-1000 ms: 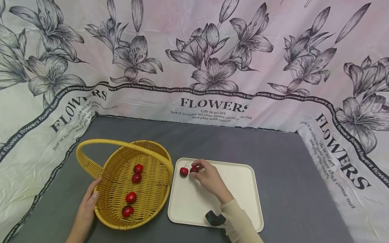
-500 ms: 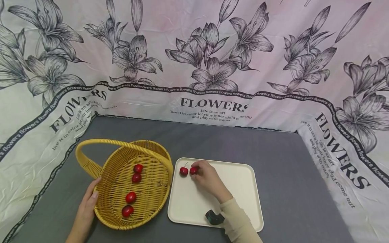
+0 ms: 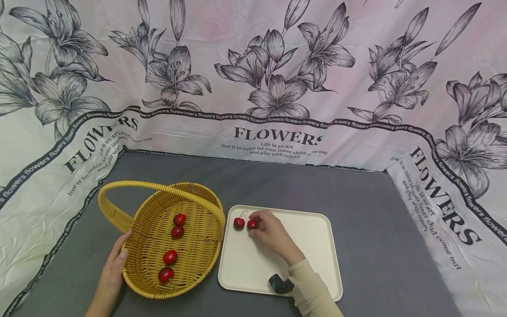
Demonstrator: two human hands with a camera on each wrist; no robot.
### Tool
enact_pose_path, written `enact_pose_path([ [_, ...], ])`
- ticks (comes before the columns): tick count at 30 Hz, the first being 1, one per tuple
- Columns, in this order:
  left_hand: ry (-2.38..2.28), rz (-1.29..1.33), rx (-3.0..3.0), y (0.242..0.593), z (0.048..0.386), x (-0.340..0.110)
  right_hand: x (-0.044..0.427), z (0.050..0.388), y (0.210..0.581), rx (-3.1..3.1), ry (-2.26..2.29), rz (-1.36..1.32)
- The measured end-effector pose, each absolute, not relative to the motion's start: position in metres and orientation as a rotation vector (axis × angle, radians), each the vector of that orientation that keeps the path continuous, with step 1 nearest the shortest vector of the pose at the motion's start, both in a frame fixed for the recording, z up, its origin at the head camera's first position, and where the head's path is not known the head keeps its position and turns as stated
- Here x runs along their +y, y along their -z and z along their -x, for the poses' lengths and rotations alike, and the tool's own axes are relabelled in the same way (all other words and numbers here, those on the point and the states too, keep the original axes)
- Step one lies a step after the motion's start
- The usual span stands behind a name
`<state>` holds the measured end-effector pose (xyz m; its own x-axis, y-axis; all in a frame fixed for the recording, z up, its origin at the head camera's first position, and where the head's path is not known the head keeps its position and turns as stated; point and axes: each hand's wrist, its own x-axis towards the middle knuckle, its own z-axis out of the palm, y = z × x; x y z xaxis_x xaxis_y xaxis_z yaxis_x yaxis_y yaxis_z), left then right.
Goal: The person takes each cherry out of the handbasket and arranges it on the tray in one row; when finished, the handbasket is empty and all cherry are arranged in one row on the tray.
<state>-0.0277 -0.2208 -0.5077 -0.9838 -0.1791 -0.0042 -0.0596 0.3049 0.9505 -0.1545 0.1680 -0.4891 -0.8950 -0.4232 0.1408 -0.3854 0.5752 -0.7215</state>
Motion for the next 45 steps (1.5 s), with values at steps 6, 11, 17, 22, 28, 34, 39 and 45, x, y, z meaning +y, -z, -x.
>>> enact_pose_path([
  [6, 1.796, -0.22, -2.44, 0.508, 0.027, -0.222, 0.167, 0.155, 0.486, 2.746, 1.222, 0.712],
  [11, 1.806, -0.152, -2.4, 0.511, 0.028, -0.223, 0.169, 0.138, 0.464, 2.775, 1.126, 0.69],
  [17, 1.781, -0.108, -2.367, 0.513, 0.028, -0.223, 0.159, 0.104, 0.415, 2.739, 0.95, 0.956],
  [22, 1.764, -0.11, -2.373, 0.512, 0.028, -0.223, 0.136, 0.083, 0.393, 2.561, 0.956, 1.08],
  [28, 1.764, -0.174, -2.423, 0.513, 0.029, -0.224, 0.096, 0.081, 0.391, 2.351, 1.059, 1.065],
  [34, 1.753, -0.195, -2.432, 0.515, 0.03, -0.227, 0.047, 0.097, 0.397, 2.321, 0.963, 1.035],
  [39, 1.823, -0.196, -2.438, 0.513, 0.029, -0.226, 0.012, 0.109, 0.408, 2.336, 0.815, 1.008],
  [45, 1.814, -0.246, -2.459, 0.509, 0.028, -0.224, -0.016, 0.124, 0.421, 2.339, 0.707, 0.894],
])
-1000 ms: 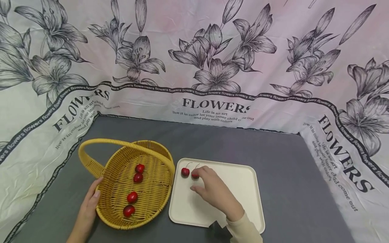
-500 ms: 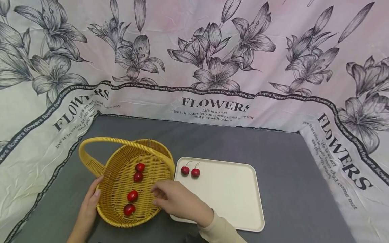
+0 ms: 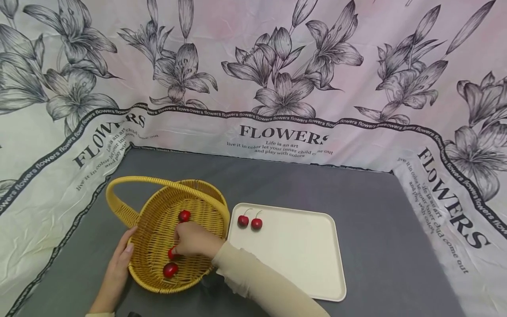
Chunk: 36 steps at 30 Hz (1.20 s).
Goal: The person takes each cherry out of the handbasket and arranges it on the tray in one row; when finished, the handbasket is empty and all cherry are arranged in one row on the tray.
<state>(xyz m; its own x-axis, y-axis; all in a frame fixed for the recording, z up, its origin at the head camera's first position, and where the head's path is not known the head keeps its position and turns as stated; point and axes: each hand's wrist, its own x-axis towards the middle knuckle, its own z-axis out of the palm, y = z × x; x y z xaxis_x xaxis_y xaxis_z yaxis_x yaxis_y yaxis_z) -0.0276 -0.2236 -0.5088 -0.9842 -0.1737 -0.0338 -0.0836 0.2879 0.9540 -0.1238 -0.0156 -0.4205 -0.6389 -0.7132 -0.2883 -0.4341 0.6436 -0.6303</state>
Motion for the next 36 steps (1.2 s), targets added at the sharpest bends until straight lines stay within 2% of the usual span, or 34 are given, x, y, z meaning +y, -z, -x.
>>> enact_pose_path([
  [5, 1.799, -0.239, -2.456, 0.51, 0.028, -0.224, -0.023, 0.131, 0.429, 2.301, 0.698, 0.772],
  [15, 1.768, -0.175, -2.424, 0.512, 0.031, -0.227, -0.026, 0.132, 0.438, 2.277, 0.75, 0.75],
  [24, 1.756, -0.2, -2.46, 0.511, 0.029, -0.225, -0.019, 0.127, 0.429, 2.249, 0.786, 0.76],
  [30, 1.765, -0.199, -2.463, 0.511, 0.03, -0.224, 0.009, 0.114, 0.404, 2.176, 0.91, 0.899],
  [36, 1.799, -0.228, -2.496, 0.51, 0.029, -0.226, 0.066, 0.093, 0.381, 2.082, 1.098, 0.948],
])
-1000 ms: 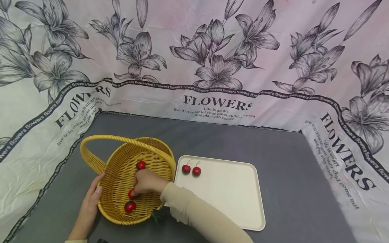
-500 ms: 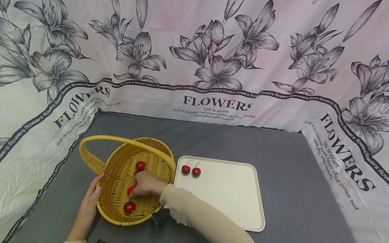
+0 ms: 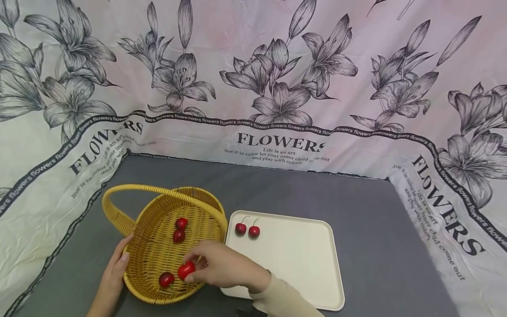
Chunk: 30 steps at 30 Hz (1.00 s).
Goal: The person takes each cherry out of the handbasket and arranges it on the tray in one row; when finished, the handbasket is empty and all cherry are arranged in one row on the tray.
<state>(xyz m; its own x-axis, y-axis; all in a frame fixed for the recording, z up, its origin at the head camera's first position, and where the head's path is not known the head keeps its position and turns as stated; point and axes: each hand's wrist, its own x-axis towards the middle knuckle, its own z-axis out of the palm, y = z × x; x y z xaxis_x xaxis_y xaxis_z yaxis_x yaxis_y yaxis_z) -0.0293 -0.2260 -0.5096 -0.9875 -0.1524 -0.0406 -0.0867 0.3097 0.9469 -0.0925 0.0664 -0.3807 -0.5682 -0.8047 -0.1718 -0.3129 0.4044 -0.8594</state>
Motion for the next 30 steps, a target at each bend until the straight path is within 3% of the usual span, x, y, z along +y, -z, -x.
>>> enact_pose_path([
  [10, 1.828, -0.22, -2.498, 0.508, 0.027, -0.228, 0.153, 0.079, 0.397, 2.161, 1.312, 0.567],
  [19, 1.836, -0.235, -2.48, 0.511, 0.028, -0.227, 0.2, 0.117, 0.431, 2.241, 1.469, 0.253],
  [30, 1.821, -0.22, -2.479, 0.51, 0.028, -0.226, 0.206, 0.159, 0.471, 2.428, 1.406, -0.077],
])
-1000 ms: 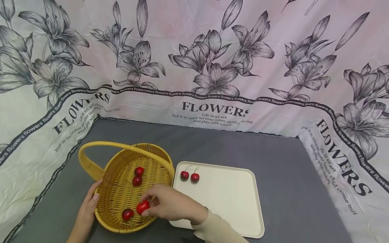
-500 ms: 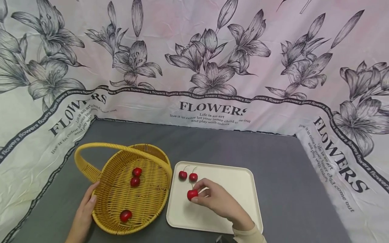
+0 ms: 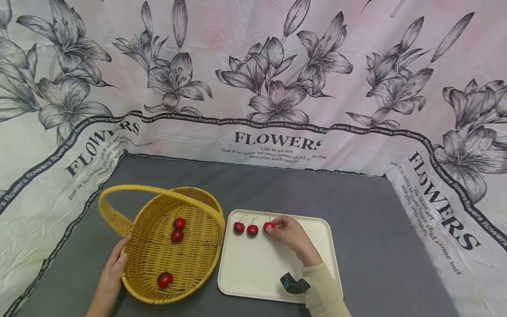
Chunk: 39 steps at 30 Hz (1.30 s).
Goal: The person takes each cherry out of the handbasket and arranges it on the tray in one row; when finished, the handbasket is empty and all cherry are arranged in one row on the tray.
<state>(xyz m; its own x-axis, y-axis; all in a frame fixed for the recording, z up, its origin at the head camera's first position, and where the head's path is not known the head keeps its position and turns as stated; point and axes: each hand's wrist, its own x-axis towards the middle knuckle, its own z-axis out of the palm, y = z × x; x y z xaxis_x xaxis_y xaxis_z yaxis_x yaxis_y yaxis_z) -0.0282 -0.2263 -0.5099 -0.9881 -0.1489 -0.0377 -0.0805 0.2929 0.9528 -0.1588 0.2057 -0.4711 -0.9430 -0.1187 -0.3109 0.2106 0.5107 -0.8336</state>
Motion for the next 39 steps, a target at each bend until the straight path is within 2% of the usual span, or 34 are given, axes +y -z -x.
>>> enact_pose_path([
  [29, 1.81, -0.2, -2.443, 0.511, 0.028, -0.225, 0.206, 0.161, 0.475, 2.441, 1.341, -0.043],
  [34, 1.809, -0.166, -2.413, 0.512, 0.029, -0.223, 0.209, 0.156, 0.468, 2.445, 1.325, -0.034],
  [39, 1.805, -0.166, -2.411, 0.512, 0.029, -0.223, 0.213, 0.146, 0.445, 2.53, 1.256, -0.022],
])
